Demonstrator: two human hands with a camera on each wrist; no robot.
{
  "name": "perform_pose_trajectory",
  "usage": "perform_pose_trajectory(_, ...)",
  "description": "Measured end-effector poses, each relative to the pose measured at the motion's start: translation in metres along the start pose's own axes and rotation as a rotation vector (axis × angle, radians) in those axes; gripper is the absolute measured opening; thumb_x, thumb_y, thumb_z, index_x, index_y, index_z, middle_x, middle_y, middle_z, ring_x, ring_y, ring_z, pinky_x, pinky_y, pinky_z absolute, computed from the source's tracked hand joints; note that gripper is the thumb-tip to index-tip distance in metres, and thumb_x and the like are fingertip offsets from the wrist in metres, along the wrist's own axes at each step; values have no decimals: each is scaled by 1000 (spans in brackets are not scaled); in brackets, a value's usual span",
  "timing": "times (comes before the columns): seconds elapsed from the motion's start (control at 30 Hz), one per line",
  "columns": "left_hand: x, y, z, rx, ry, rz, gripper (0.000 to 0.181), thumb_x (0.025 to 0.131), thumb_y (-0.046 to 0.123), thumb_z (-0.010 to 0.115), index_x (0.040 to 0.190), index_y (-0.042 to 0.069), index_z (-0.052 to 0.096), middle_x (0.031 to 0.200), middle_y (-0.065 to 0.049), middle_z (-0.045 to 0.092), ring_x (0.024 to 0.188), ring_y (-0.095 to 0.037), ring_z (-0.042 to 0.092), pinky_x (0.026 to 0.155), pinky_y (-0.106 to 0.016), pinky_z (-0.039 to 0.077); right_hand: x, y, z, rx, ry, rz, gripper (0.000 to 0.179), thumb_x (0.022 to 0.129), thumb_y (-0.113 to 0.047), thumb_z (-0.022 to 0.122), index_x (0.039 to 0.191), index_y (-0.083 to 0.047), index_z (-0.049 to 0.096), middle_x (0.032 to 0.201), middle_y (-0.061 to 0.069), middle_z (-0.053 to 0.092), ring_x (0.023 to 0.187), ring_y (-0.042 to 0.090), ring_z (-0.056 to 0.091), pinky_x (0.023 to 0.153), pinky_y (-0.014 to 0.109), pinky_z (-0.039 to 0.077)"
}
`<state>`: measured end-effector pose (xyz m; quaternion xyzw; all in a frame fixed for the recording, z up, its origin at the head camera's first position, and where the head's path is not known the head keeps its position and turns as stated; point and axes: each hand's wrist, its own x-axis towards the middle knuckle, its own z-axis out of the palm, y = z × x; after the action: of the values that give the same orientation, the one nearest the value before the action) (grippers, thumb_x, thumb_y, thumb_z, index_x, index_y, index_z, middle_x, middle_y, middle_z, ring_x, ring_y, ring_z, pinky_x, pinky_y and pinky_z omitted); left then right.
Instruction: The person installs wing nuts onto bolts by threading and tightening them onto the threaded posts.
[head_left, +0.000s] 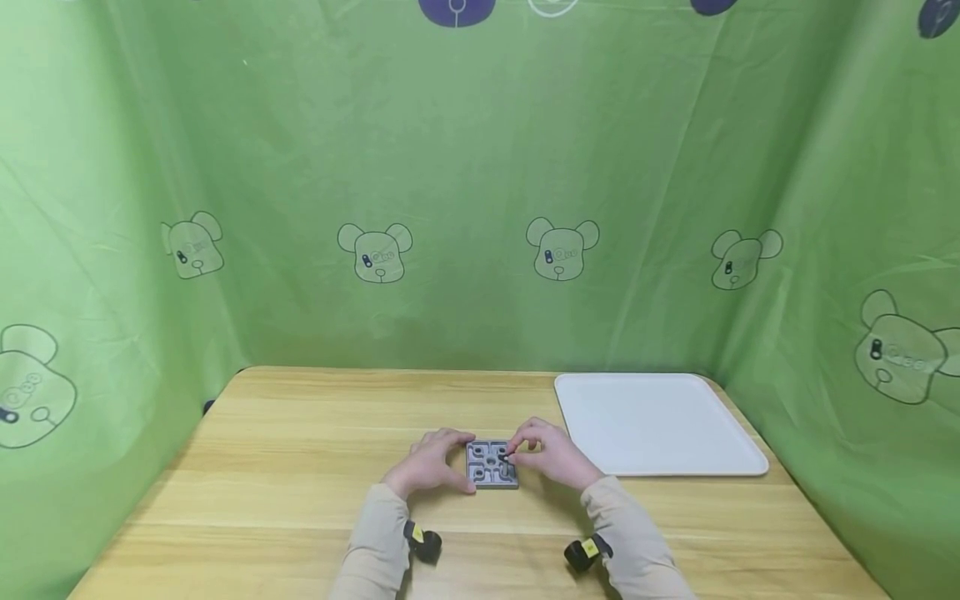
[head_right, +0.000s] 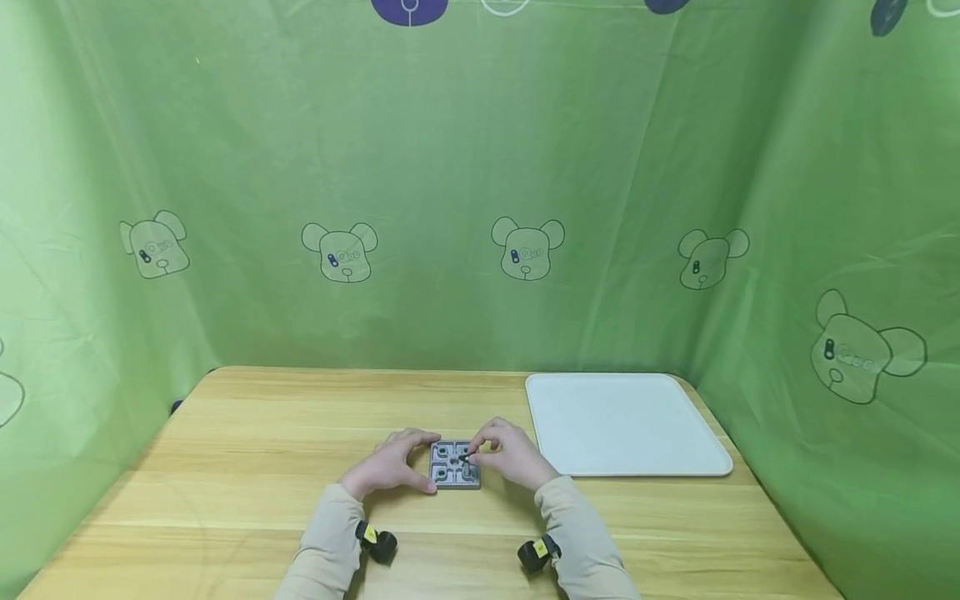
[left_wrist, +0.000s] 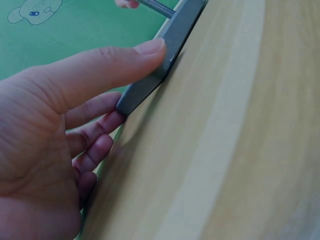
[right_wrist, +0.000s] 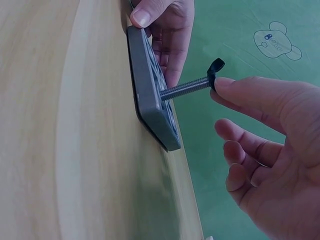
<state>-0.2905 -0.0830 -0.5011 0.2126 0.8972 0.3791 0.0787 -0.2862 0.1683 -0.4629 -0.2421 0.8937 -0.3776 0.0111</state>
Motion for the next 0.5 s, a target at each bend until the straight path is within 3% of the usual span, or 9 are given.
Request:
perform_pose_trajectory(0.23,0,0,0,1,1,5,88,62,38,85,140,16,51,143,-6,52,132,-32,41,110,-63,25,1,-2,0,-14,12,6,5,81,-16,74,84,-17,70,96,-1,62,87,14,51,76,27,43)
perform_pose_trajectory(0.5,0,0,-1,0,0,4,88,62,38,85,140,17,51,143,-6,52,131,-32,41,110,-63,25,1,-4,1,-40,20,-5,11,79,-14,75,78,-17,64,93,-3,61,85,13,52,75,25,43)
